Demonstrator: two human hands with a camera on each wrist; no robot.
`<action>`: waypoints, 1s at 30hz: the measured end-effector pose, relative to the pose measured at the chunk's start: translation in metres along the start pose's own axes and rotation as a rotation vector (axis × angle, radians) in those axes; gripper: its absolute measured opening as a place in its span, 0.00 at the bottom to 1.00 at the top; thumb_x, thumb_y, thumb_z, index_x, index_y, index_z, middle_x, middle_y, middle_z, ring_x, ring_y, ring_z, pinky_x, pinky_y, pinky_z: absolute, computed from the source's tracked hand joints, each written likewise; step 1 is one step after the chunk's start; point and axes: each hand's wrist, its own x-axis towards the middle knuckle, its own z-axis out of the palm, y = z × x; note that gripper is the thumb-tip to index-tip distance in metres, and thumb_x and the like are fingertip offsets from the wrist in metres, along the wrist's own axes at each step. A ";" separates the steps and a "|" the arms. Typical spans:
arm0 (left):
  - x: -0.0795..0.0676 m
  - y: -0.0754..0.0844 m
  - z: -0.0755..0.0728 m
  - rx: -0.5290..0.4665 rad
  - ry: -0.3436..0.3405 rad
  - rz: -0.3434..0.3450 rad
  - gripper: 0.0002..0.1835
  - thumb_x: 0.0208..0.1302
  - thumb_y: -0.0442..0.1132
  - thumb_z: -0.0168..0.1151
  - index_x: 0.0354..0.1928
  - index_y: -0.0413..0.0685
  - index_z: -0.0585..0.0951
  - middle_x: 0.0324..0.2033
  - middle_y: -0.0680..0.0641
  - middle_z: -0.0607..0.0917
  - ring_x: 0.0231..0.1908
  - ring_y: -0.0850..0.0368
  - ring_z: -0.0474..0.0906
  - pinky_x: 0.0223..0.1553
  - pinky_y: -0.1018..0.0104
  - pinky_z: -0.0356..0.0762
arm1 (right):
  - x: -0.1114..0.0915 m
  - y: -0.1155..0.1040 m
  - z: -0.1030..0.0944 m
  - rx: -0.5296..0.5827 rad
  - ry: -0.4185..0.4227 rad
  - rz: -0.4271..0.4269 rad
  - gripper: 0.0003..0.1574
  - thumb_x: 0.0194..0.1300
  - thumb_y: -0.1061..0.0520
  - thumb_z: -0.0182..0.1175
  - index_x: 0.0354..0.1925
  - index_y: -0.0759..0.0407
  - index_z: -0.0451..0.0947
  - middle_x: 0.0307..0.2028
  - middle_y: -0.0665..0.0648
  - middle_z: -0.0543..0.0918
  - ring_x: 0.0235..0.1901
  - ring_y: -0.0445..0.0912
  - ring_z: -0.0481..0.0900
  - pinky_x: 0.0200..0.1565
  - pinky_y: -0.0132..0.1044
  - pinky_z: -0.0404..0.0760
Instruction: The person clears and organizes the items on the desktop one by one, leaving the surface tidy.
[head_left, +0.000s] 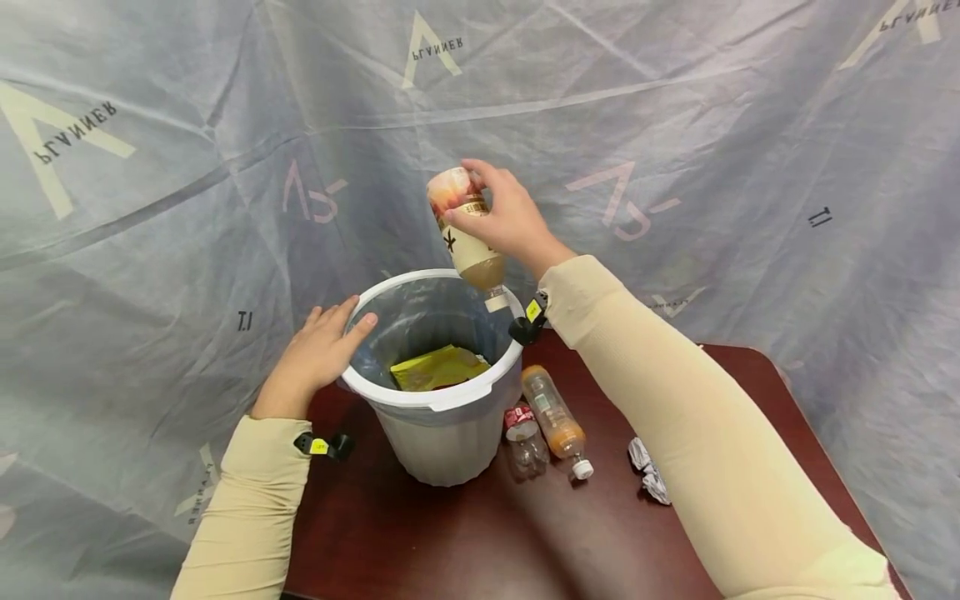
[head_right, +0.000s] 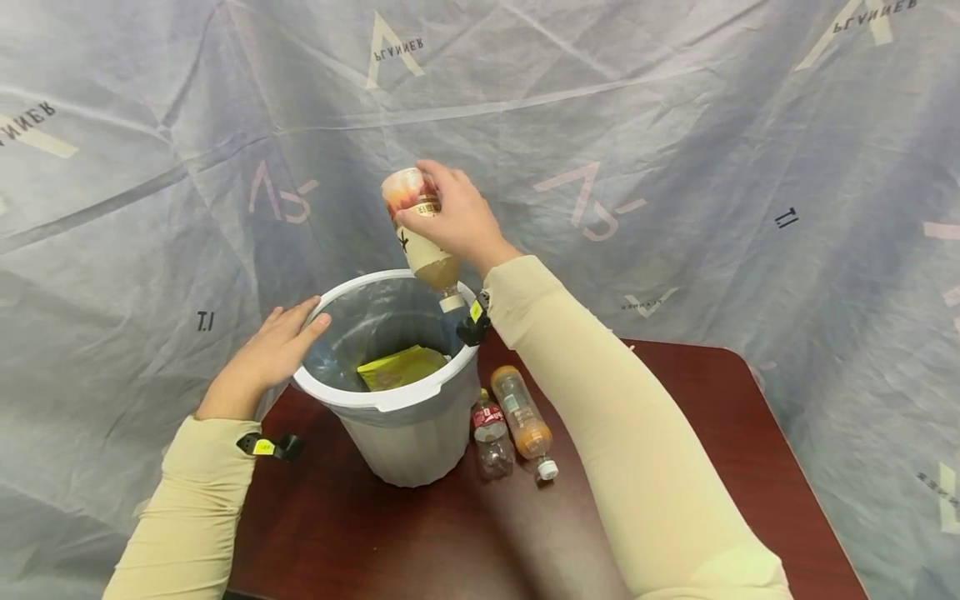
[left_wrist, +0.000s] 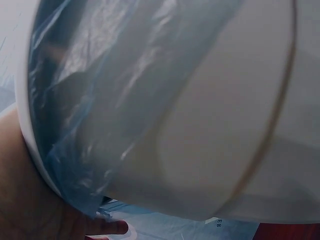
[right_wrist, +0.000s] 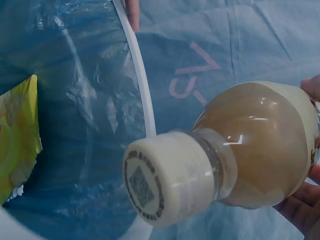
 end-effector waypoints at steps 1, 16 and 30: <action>0.000 0.000 0.000 0.000 0.003 0.001 0.49 0.71 0.76 0.24 0.82 0.50 0.47 0.78 0.34 0.51 0.77 0.29 0.32 0.70 0.27 0.37 | 0.001 -0.001 0.003 0.002 0.001 0.000 0.51 0.60 0.33 0.67 0.76 0.36 0.61 0.63 0.53 0.72 0.60 0.47 0.70 0.59 0.46 0.73; 0.000 0.002 0.001 -0.007 0.027 -0.008 0.48 0.72 0.75 0.24 0.81 0.48 0.49 0.77 0.32 0.53 0.77 0.29 0.34 0.71 0.28 0.39 | -0.009 0.008 0.052 0.020 -0.124 -0.013 0.52 0.62 0.34 0.68 0.78 0.38 0.58 0.66 0.57 0.69 0.59 0.50 0.72 0.57 0.49 0.76; 0.001 -0.001 0.001 -0.017 0.034 -0.001 0.48 0.73 0.74 0.25 0.81 0.48 0.49 0.77 0.33 0.54 0.77 0.28 0.35 0.71 0.29 0.39 | -0.011 0.011 0.054 0.051 -0.243 -0.019 0.47 0.67 0.40 0.67 0.77 0.38 0.59 0.66 0.60 0.66 0.53 0.50 0.79 0.53 0.45 0.80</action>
